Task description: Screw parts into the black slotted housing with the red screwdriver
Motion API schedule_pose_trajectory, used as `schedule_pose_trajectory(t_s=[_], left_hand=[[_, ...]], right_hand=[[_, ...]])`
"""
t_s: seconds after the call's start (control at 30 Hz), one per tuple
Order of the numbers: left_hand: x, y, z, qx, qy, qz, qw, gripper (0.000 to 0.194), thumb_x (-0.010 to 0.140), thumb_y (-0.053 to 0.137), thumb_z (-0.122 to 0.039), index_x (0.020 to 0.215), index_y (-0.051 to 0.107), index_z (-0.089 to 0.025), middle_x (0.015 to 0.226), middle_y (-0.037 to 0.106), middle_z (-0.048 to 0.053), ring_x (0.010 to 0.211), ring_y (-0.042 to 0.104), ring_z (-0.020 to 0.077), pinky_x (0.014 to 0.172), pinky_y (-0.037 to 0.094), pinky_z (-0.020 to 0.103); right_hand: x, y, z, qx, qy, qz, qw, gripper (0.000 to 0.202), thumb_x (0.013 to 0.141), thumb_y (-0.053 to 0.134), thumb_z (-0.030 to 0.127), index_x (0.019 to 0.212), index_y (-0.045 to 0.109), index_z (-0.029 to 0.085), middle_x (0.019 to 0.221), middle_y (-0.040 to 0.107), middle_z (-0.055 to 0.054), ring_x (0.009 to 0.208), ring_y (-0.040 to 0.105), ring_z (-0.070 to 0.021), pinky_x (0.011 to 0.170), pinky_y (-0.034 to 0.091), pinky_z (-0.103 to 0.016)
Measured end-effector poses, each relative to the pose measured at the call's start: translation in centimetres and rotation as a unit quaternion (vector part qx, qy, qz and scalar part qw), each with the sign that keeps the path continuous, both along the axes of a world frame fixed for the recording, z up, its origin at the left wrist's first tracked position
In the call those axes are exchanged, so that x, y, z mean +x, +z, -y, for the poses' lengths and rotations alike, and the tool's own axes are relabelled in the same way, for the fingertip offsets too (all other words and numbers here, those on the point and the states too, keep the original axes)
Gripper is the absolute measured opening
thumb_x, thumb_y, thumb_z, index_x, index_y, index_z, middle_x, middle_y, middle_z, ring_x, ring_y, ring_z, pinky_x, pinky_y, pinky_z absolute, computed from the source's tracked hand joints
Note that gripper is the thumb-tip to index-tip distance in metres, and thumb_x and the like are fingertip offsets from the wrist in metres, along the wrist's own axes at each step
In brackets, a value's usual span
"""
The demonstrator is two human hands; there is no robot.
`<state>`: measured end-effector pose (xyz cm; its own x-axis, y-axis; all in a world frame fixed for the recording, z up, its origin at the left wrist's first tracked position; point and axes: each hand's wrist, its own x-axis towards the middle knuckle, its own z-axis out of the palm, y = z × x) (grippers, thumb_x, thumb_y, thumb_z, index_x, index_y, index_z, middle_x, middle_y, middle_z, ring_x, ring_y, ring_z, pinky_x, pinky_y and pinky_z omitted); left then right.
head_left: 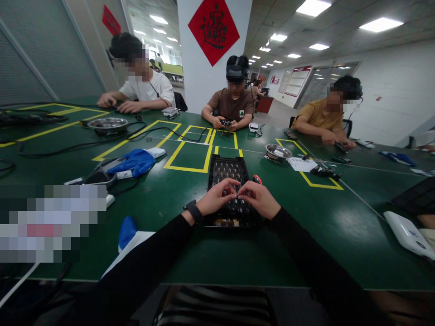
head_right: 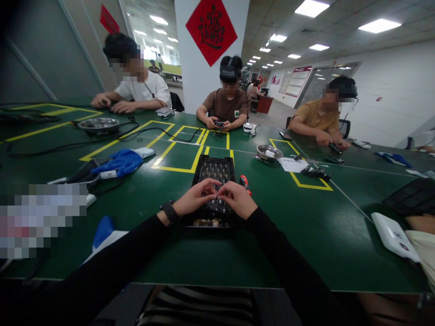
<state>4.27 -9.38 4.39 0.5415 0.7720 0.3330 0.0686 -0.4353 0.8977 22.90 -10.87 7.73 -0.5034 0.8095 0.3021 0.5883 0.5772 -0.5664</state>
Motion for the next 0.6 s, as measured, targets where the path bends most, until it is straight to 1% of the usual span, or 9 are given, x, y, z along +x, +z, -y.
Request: schedule_pose_trajectory(t_s=[0.13,0.2,0.27,0.37,0.43,0.5,0.57,0.6], left_hand=[[0.0,0.0,-0.1,0.008,0.011,-0.010,1.000,0.030,0.080,0.054,-0.028,0.106,0.048,-0.015,0.081,0.056,0.002,0.072,0.052,0.0114,0.068,0.041,0.026],[0.0,0.0,-0.1,0.008,0.009,-0.009,1.000,0.029,0.080,0.054,-0.029,0.104,0.049,-0.015,0.082,0.056,0.003,0.073,0.053,0.0115,0.068,0.041,0.026],[0.0,0.0,-0.1,0.005,0.012,-0.009,1.000,0.030,0.080,0.054,-0.031,0.104,0.049,-0.015,0.082,0.057,0.002,0.073,0.052,0.0115,0.067,0.041,0.025],[0.0,-0.1,-0.2,-0.007,0.041,0.003,0.999,0.030,0.081,0.051,-0.034,0.105,0.049,-0.015,0.084,0.057,0.003,0.076,0.053,0.0122,0.069,0.041,0.026],[0.0,-0.2,-0.3,-0.017,0.057,0.014,0.998,0.030,0.082,0.049,-0.034,0.106,0.048,-0.015,0.086,0.057,0.004,0.079,0.053,0.0129,0.071,0.041,0.027],[0.0,-0.3,-0.3,-0.024,0.060,0.020,0.998,0.030,0.083,0.048,-0.034,0.107,0.048,-0.015,0.086,0.056,0.004,0.080,0.053,0.0132,0.073,0.041,0.028],[0.0,-0.4,-0.4,-0.025,0.059,0.020,0.998,0.030,0.083,0.048,-0.034,0.107,0.048,-0.015,0.086,0.056,0.003,0.080,0.053,0.0131,0.074,0.041,0.028],[0.0,-0.4,-0.4,-0.024,0.059,0.020,0.998,0.030,0.083,0.048,-0.033,0.107,0.048,-0.015,0.085,0.056,0.003,0.080,0.053,0.0131,0.074,0.041,0.028]], right_hand=[[-0.4,0.4,0.1,0.015,0.036,0.042,0.998,0.005,0.082,0.049,0.017,0.082,0.053,0.015,0.085,0.050,-0.003,0.073,0.047,-0.0114,0.068,0.037,-0.024],[-0.5,0.8,0.2,0.019,0.036,0.062,0.997,0.005,0.082,0.048,0.015,0.083,0.053,0.015,0.088,0.048,-0.004,0.078,0.047,-0.0123,0.072,0.037,-0.025],[-0.4,1.3,0.3,0.002,0.020,0.081,0.997,0.005,0.080,0.049,0.015,0.082,0.054,0.015,0.087,0.047,-0.004,0.076,0.047,-0.0117,0.071,0.038,-0.025],[-0.2,1.8,0.1,-0.082,0.012,0.141,0.986,0.005,0.075,0.057,0.017,0.077,0.060,0.013,0.081,0.048,-0.003,0.068,0.046,-0.0104,0.066,0.038,-0.023],[-0.3,1.6,-0.2,-0.160,0.042,0.181,0.969,0.006,0.071,0.060,0.018,0.074,0.063,0.013,0.076,0.052,-0.002,0.066,0.046,-0.0103,0.064,0.037,-0.022],[-0.4,1.2,-0.3,-0.233,0.072,0.195,0.950,0.008,0.069,0.061,0.019,0.071,0.065,0.013,0.069,0.055,-0.001,0.063,0.048,-0.0103,0.061,0.037,-0.021],[-0.6,0.5,-0.5,-0.283,0.073,0.195,0.936,0.010,0.068,0.060,0.020,0.070,0.066,0.013,0.061,0.056,0.001,0.059,0.048,-0.0100,0.059,0.036,-0.021],[-0.7,0.2,-0.5,-0.296,0.065,0.195,0.933,0.011,0.068,0.060,0.021,0.070,0.066,0.013,0.059,0.056,0.001,0.058,0.048,-0.0098,0.058,0.036,-0.021]])
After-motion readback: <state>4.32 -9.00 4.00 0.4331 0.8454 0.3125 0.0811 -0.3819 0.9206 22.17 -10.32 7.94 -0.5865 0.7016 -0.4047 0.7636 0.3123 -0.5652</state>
